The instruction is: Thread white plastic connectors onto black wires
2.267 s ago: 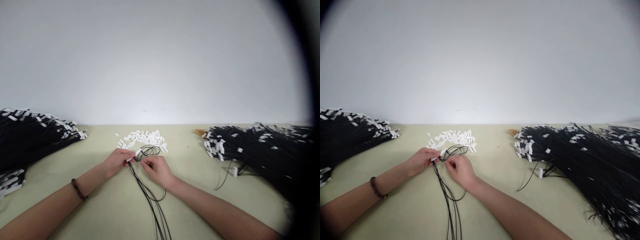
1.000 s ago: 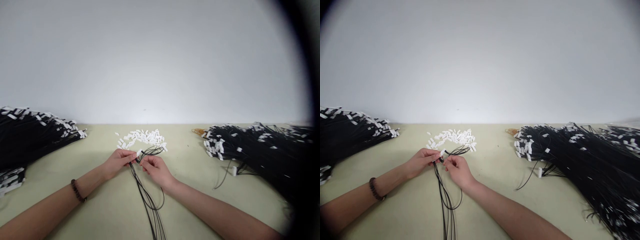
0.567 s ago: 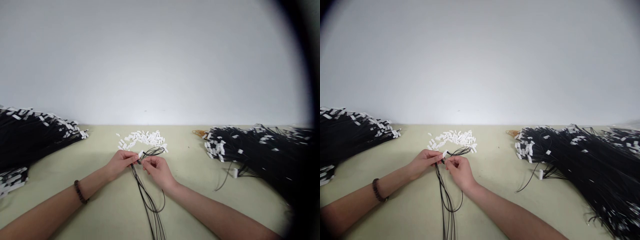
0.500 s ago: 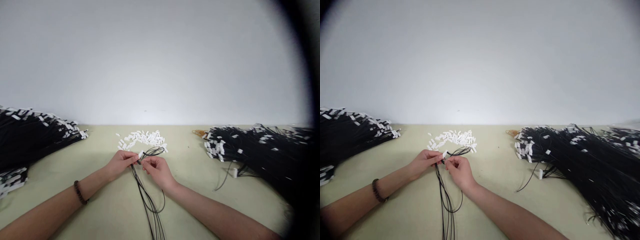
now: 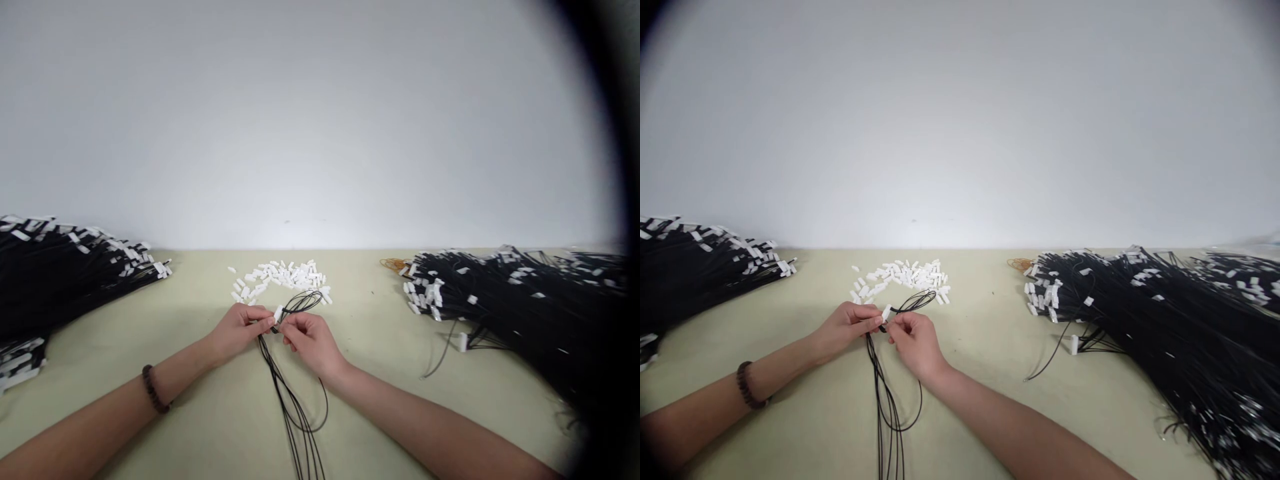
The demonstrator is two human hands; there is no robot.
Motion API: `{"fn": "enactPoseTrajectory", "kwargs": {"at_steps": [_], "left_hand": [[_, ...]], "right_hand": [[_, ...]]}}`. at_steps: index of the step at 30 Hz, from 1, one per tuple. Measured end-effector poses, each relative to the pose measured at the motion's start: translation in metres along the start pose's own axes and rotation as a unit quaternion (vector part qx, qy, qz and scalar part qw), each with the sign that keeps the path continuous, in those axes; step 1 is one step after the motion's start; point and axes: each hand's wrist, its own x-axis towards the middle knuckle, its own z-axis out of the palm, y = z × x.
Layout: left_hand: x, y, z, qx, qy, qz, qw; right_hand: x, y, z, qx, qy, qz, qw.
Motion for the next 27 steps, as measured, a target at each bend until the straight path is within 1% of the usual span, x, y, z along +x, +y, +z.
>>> {"fn": "enactPoseTrajectory", "kwargs": {"at_steps": [6,10,12,13,14,16,18,20,23,25,27], "left_hand": [[0.003,0.0,0.0,-0.019,0.018,-0.049,0.998],[0.005,-0.002,-0.001,-0.03,0.02,-0.062,0.997],[0.005,-0.004,-0.002,-0.05,0.028,-0.069,0.996],[0.006,-0.004,-0.003,-0.069,0.038,-0.076,0.994],[0.006,-0.004,-0.004,-0.092,0.047,-0.087,0.991],[0.008,-0.003,-0.009,-0.143,0.057,-0.113,0.982],[0.01,0.0,-0.017,-0.178,0.047,-0.131,0.974],[0.012,0.007,-0.026,-0.186,0.036,-0.134,0.973],[0.014,0.024,-0.042,-0.165,0.022,-0.129,0.978],[0.011,0.039,-0.052,-0.147,0.017,-0.116,0.982],[0.005,0.058,-0.061,-0.132,0.017,-0.092,0.987]], "right_hand": [[0.001,-0.003,0.0,0.022,-0.008,0.005,1.0],[0.001,-0.004,0.0,0.034,-0.017,0.012,0.999],[0.002,-0.005,-0.002,0.048,-0.02,0.023,0.998],[0.003,-0.005,-0.004,0.061,-0.031,0.034,0.997],[0.004,-0.007,-0.008,0.076,-0.057,0.048,0.994],[0.008,-0.01,-0.02,0.105,-0.147,0.079,0.98],[0.012,-0.015,-0.035,0.124,-0.247,0.106,0.955],[0.014,-0.019,-0.051,0.13,-0.318,0.128,0.93],[0.014,-0.025,-0.066,0.115,-0.413,0.157,0.89],[0.012,-0.027,-0.07,0.103,-0.47,0.164,0.861],[0.012,-0.027,-0.07,0.107,-0.501,0.173,0.841]]}}
